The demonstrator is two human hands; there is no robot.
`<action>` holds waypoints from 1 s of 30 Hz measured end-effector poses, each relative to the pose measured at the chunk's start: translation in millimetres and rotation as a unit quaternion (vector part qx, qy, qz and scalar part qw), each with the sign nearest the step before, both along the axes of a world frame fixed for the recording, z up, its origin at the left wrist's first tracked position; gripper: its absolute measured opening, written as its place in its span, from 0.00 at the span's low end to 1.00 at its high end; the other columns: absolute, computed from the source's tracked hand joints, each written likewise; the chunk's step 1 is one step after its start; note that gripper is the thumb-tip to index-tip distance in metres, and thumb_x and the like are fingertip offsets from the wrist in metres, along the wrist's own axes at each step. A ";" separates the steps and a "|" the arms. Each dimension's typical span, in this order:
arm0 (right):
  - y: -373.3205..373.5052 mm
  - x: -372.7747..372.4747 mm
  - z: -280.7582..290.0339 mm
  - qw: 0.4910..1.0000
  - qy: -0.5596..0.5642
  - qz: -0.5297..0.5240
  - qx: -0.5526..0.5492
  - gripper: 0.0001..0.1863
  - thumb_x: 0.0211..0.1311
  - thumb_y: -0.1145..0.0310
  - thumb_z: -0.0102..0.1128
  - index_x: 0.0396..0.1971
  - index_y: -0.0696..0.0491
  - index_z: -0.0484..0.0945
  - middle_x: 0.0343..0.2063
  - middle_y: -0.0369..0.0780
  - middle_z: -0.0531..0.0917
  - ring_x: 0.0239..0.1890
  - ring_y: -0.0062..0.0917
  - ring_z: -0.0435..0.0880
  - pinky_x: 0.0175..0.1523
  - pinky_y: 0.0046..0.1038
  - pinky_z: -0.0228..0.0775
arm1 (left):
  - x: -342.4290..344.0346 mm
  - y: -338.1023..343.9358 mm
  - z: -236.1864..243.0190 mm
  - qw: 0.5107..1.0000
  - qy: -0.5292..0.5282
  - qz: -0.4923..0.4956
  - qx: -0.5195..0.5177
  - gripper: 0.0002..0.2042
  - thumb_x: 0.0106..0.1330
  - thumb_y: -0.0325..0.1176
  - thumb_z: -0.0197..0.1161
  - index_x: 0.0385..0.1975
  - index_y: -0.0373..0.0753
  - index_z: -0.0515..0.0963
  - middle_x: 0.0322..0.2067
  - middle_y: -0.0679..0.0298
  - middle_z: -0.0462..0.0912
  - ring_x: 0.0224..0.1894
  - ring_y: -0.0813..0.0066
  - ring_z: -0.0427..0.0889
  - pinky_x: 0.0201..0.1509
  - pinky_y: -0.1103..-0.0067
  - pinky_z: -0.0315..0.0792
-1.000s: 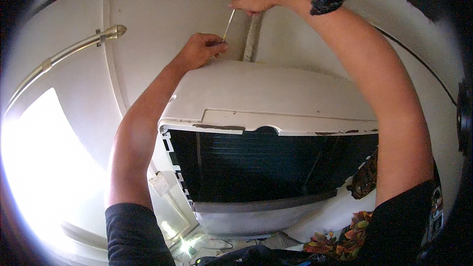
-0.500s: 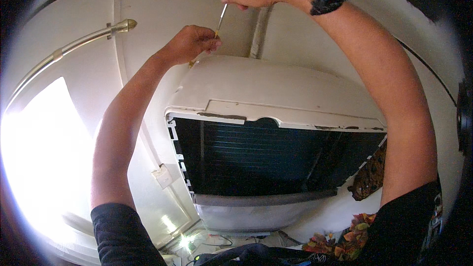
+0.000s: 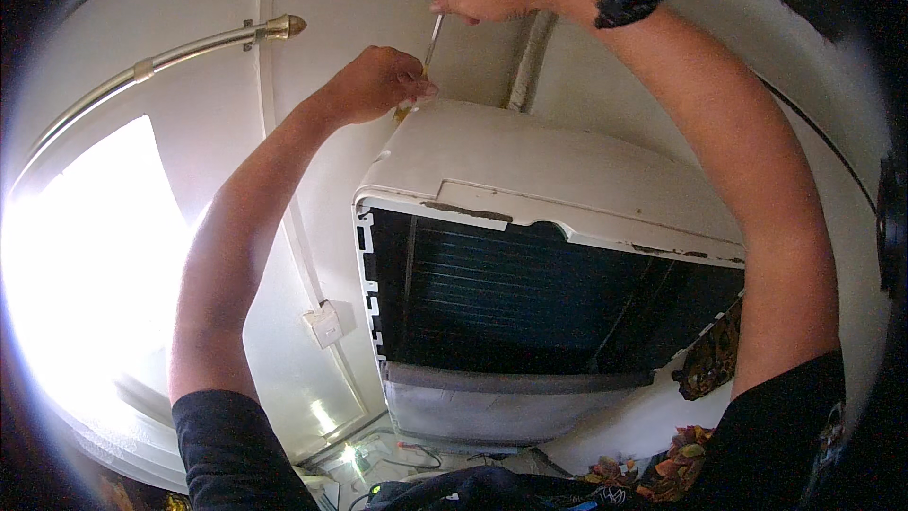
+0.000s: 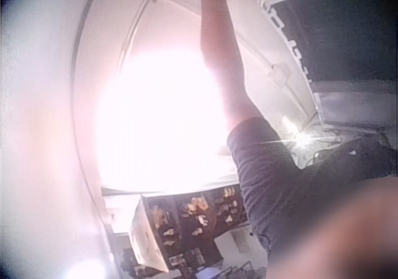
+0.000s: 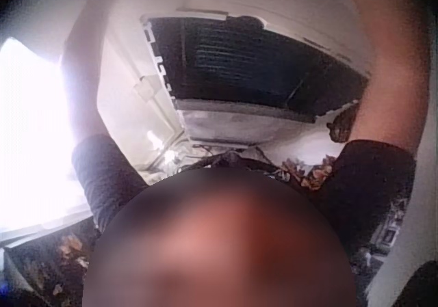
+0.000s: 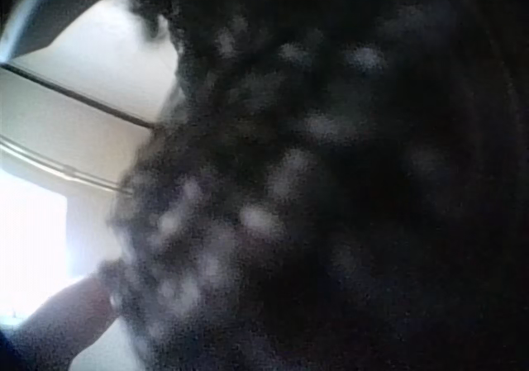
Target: The person lifts a white air conditioner front panel and aligns it onto the wall-mounted unit. They then use a cordless drill and a screwdriver to fasten screws into the top of the unit, securing the panel in place.
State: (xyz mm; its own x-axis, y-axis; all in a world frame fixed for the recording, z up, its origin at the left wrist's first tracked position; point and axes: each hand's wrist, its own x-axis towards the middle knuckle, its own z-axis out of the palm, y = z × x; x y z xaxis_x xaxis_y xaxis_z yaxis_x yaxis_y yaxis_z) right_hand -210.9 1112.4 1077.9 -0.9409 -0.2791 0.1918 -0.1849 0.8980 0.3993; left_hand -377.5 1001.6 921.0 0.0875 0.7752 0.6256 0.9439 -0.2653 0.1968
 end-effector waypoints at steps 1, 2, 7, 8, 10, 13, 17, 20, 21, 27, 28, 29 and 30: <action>-1.5 -4.5 -3.4 1.000 0.002 -0.017 -0.005 0.16 0.68 0.58 0.58 0.35 0.58 0.80 0.20 0.40 0.84 0.23 0.25 0.83 0.32 0.33 0.74 | 0.5 0.9 -1.3 0.999 0.032 0.023 -0.006 0.14 0.70 0.38 0.61 0.34 0.32 0.84 0.29 0.57 0.86 0.29 0.68 0.84 0.39 0.71 0.77; -1.8 -9.2 -11.1 0.998 0.021 -0.056 -0.016 0.17 0.69 0.58 0.57 0.34 0.58 0.79 0.19 0.39 0.83 0.22 0.24 0.82 0.31 0.32 0.73 | -0.2 1.4 -2.5 0.999 0.016 0.033 -0.020 0.14 0.71 0.39 0.61 0.35 0.33 0.84 0.29 0.57 0.86 0.30 0.67 0.84 0.40 0.70 0.77; 2.8 -21.2 -30.1 0.989 0.033 -0.137 -0.048 0.14 0.70 0.61 0.57 0.34 0.59 0.79 0.18 0.40 0.82 0.21 0.24 0.81 0.30 0.31 0.72 | -10.7 4.6 -15.5 0.998 -0.053 0.014 -0.001 0.16 0.72 0.42 0.59 0.35 0.34 0.85 0.30 0.54 0.87 0.33 0.64 0.84 0.43 0.69 0.77; 3.9 -22.4 -31.3 0.989 0.024 -0.141 -0.048 0.14 0.69 0.61 0.57 0.34 0.59 0.79 0.19 0.40 0.82 0.22 0.24 0.81 0.30 0.31 0.72 | -13.6 5.3 -18.0 0.999 -0.053 0.001 -0.007 0.16 0.73 0.41 0.57 0.35 0.34 0.85 0.31 0.54 0.86 0.34 0.64 0.84 0.44 0.69 0.77; 6.3 -24.6 -34.0 0.989 0.012 -0.139 -0.053 0.14 0.69 0.61 0.58 0.34 0.59 0.79 0.19 0.40 0.83 0.22 0.24 0.81 0.31 0.31 0.72 | -18.5 9.0 -21.5 0.998 -0.059 -0.007 -0.039 0.15 0.73 0.39 0.55 0.37 0.34 0.85 0.32 0.54 0.86 0.35 0.62 0.85 0.46 0.70 0.77; 9.1 -26.2 -36.9 0.989 0.008 -0.131 -0.061 0.14 0.69 0.61 0.58 0.35 0.59 0.79 0.20 0.40 0.83 0.23 0.25 0.81 0.31 0.31 0.73 | -22.2 13.4 -25.0 0.998 -0.037 0.007 -0.041 0.14 0.73 0.38 0.55 0.40 0.35 0.85 0.35 0.54 0.87 0.37 0.63 0.85 0.48 0.71 0.77; 9.4 -30.8 -38.5 0.990 -0.006 -0.139 -0.037 0.14 0.68 0.61 0.59 0.36 0.59 0.79 0.21 0.41 0.83 0.25 0.25 0.83 0.33 0.32 0.73 | -22.5 14.1 -26.8 0.999 -0.041 0.018 -0.018 0.14 0.70 0.41 0.62 0.39 0.35 0.86 0.32 0.55 0.87 0.36 0.66 0.85 0.46 0.71 0.77; 8.2 -33.4 -38.6 0.989 -0.025 -0.139 -0.044 0.15 0.68 0.60 0.58 0.36 0.59 0.78 0.22 0.41 0.84 0.27 0.25 0.84 0.34 0.32 0.74 | -19.7 9.8 -28.5 0.997 -0.076 0.004 -0.018 0.14 0.68 0.41 0.64 0.38 0.35 0.86 0.33 0.55 0.88 0.37 0.67 0.85 0.46 0.72 0.77; 6.9 -34.5 -38.5 0.989 -0.029 -0.134 -0.051 0.16 0.68 0.59 0.58 0.36 0.59 0.78 0.22 0.41 0.84 0.27 0.25 0.85 0.34 0.32 0.74 | -18.5 7.7 -28.4 0.996 -0.089 0.009 -0.025 0.14 0.68 0.41 0.65 0.38 0.36 0.86 0.33 0.55 0.88 0.37 0.67 0.85 0.46 0.72 0.77; -7.3 -39.7 -36.3 0.986 -0.039 -0.161 0.017 0.20 0.68 0.54 0.59 0.34 0.59 0.77 0.21 0.40 0.83 0.26 0.24 0.83 0.31 0.32 0.74 | -10.1 2.3 -26.3 0.993 -0.111 0.018 0.019 0.13 0.69 0.39 0.63 0.40 0.35 0.85 0.35 0.56 0.88 0.37 0.68 0.85 0.48 0.73 0.77; -10.0 -40.8 -34.8 0.981 -0.051 -0.188 0.022 0.20 0.68 0.54 0.59 0.34 0.59 0.77 0.22 0.40 0.83 0.25 0.24 0.83 0.31 0.32 0.74 | -9.8 3.4 -24.3 0.993 -0.108 0.016 0.037 0.12 0.70 0.38 0.62 0.40 0.35 0.85 0.37 0.56 0.88 0.38 0.68 0.85 0.49 0.73 0.77; -12.0 -41.7 -33.9 0.974 -0.064 -0.215 0.026 0.20 0.67 0.53 0.60 0.35 0.60 0.77 0.22 0.40 0.83 0.25 0.24 0.83 0.30 0.32 0.74 | -10.1 5.4 -22.3 0.993 -0.108 0.020 0.039 0.13 0.70 0.38 0.62 0.41 0.34 0.84 0.37 0.57 0.88 0.38 0.68 0.85 0.49 0.73 0.77; -12.7 -41.7 -34.5 0.970 -0.064 -0.231 0.033 0.21 0.67 0.53 0.60 0.36 0.60 0.78 0.22 0.40 0.83 0.25 0.25 0.82 0.30 0.32 0.74 | -11.2 8.1 -19.9 0.993 -0.113 0.025 0.037 0.13 0.70 0.38 0.62 0.41 0.33 0.84 0.38 0.57 0.88 0.39 0.69 0.85 0.49 0.73 0.77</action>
State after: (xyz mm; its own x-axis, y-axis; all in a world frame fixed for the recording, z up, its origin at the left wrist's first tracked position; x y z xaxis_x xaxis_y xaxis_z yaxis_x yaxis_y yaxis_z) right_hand -252.6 1099.8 1043.5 -0.9834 0.1713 0.0606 0.1798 0.8699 0.4593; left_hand -388.7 1009.7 901.1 -0.0993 0.7263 0.6801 0.8897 -0.2412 0.3875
